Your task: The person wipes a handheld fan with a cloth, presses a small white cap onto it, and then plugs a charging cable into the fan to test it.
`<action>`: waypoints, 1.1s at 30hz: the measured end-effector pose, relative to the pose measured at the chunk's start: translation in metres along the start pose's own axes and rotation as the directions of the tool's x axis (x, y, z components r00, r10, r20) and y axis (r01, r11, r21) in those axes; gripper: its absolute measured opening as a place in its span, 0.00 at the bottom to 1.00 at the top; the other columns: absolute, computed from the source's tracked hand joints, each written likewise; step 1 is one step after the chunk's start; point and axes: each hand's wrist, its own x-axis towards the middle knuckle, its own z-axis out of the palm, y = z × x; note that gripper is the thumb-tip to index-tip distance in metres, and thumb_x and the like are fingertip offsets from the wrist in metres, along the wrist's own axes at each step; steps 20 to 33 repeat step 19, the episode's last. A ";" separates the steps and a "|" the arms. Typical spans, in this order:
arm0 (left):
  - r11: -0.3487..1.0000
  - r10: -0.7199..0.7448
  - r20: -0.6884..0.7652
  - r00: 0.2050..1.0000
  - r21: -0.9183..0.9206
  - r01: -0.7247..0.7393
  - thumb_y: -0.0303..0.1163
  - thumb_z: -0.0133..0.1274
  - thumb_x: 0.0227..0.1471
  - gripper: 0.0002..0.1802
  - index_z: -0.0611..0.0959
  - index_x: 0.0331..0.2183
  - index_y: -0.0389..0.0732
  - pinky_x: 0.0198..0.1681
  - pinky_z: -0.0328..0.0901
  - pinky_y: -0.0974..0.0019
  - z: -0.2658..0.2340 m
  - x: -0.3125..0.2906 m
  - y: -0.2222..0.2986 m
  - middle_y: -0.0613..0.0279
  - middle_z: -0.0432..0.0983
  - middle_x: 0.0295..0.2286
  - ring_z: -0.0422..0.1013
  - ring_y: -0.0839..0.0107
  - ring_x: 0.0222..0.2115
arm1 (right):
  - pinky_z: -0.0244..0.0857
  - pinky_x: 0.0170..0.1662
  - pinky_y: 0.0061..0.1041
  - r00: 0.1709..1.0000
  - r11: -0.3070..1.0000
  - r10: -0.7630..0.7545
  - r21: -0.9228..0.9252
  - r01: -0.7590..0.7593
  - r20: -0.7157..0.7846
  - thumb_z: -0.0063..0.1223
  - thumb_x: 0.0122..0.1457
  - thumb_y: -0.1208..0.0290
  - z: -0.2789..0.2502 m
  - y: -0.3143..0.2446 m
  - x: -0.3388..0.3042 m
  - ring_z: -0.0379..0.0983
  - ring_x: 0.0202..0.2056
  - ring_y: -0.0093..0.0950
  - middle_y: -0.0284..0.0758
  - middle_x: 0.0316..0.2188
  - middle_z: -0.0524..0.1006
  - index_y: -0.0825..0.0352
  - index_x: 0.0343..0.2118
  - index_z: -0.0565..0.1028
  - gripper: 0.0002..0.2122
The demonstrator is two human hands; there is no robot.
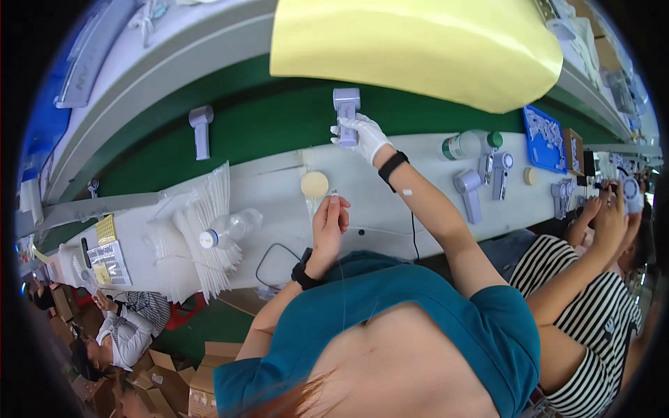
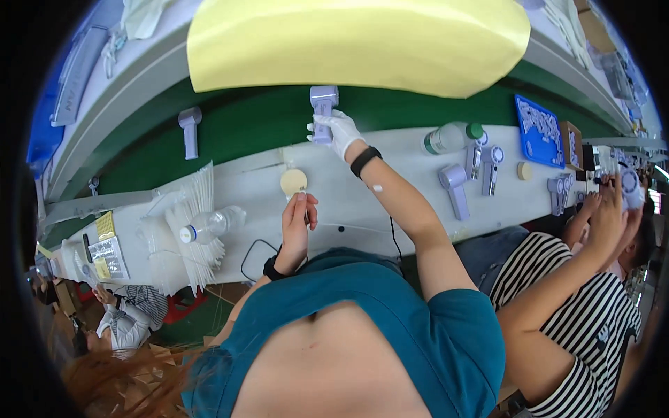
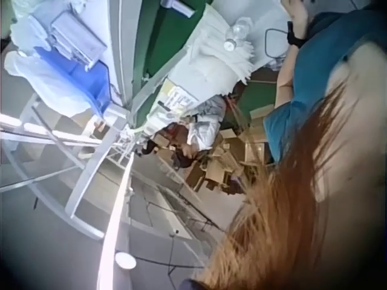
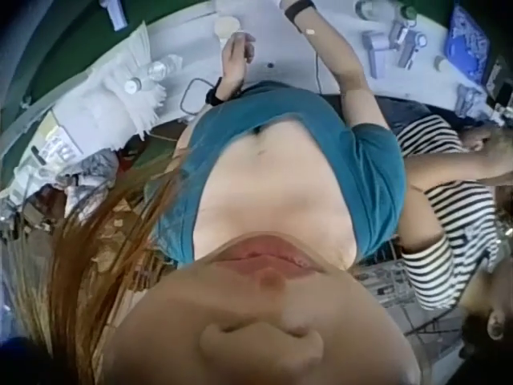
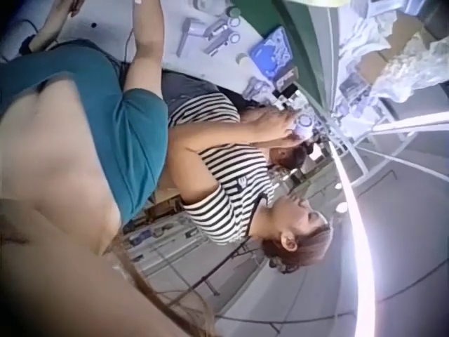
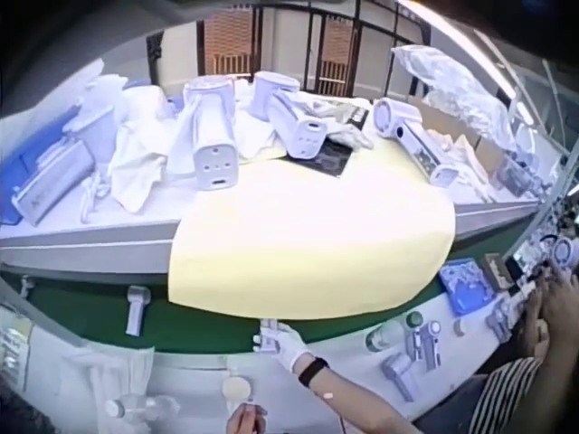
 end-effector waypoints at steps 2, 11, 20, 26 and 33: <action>1.000 0.003 -0.055 0.998 -0.026 -0.004 0.40 0.33 0.57 0.17 0.70 0.26 0.39 0.18 0.48 0.79 -0.007 0.001 -0.002 0.70 0.58 0.12 0.53 0.82 0.14 | 0.65 0.40 0.33 0.991 0.996 0.066 0.073 -0.058 -0.118 0.49 0.51 0.75 0.007 -0.006 0.030 0.71 0.33 0.31 0.34 0.32 0.71 0.65 0.42 0.65 0.14; 1.000 -0.006 -0.092 0.996 -0.019 0.004 0.41 0.33 0.56 0.18 0.70 0.26 0.39 0.18 0.48 0.78 -0.008 0.006 -0.006 0.70 0.58 0.12 0.53 0.82 0.14 | 0.64 0.37 0.31 0.953 0.979 -0.073 -0.202 0.012 -0.295 0.45 0.54 0.69 -0.025 -0.001 0.014 0.71 0.31 0.31 0.34 0.32 0.73 0.63 0.40 0.68 0.11; 1.000 -0.009 0.078 0.997 0.018 0.008 0.43 0.32 0.57 0.19 0.71 0.27 0.39 0.19 0.49 0.78 0.008 -0.009 -0.008 0.69 0.59 0.12 0.53 0.82 0.14 | 0.50 0.56 0.30 0.974 0.661 -0.147 0.749 -0.035 0.175 0.47 0.48 0.48 -0.066 -0.022 -0.159 0.51 0.56 0.37 0.39 0.56 0.53 0.61 0.58 0.45 0.38; 1.000 -0.009 0.078 0.997 0.018 0.008 0.43 0.32 0.57 0.19 0.71 0.27 0.39 0.19 0.49 0.78 0.008 -0.009 -0.008 0.69 0.59 0.12 0.53 0.82 0.14 | 0.50 0.56 0.30 0.974 0.661 -0.147 0.749 -0.035 0.175 0.47 0.48 0.48 -0.066 -0.022 -0.159 0.51 0.56 0.37 0.39 0.56 0.53 0.61 0.58 0.45 0.38; 1.000 -0.009 0.078 0.997 0.018 0.008 0.43 0.32 0.57 0.19 0.71 0.27 0.39 0.19 0.49 0.78 0.008 -0.009 -0.008 0.69 0.59 0.12 0.53 0.82 0.14 | 0.50 0.56 0.30 0.974 0.661 -0.147 0.749 -0.035 0.175 0.47 0.48 0.48 -0.066 -0.022 -0.159 0.51 0.56 0.37 0.39 0.56 0.53 0.61 0.58 0.45 0.38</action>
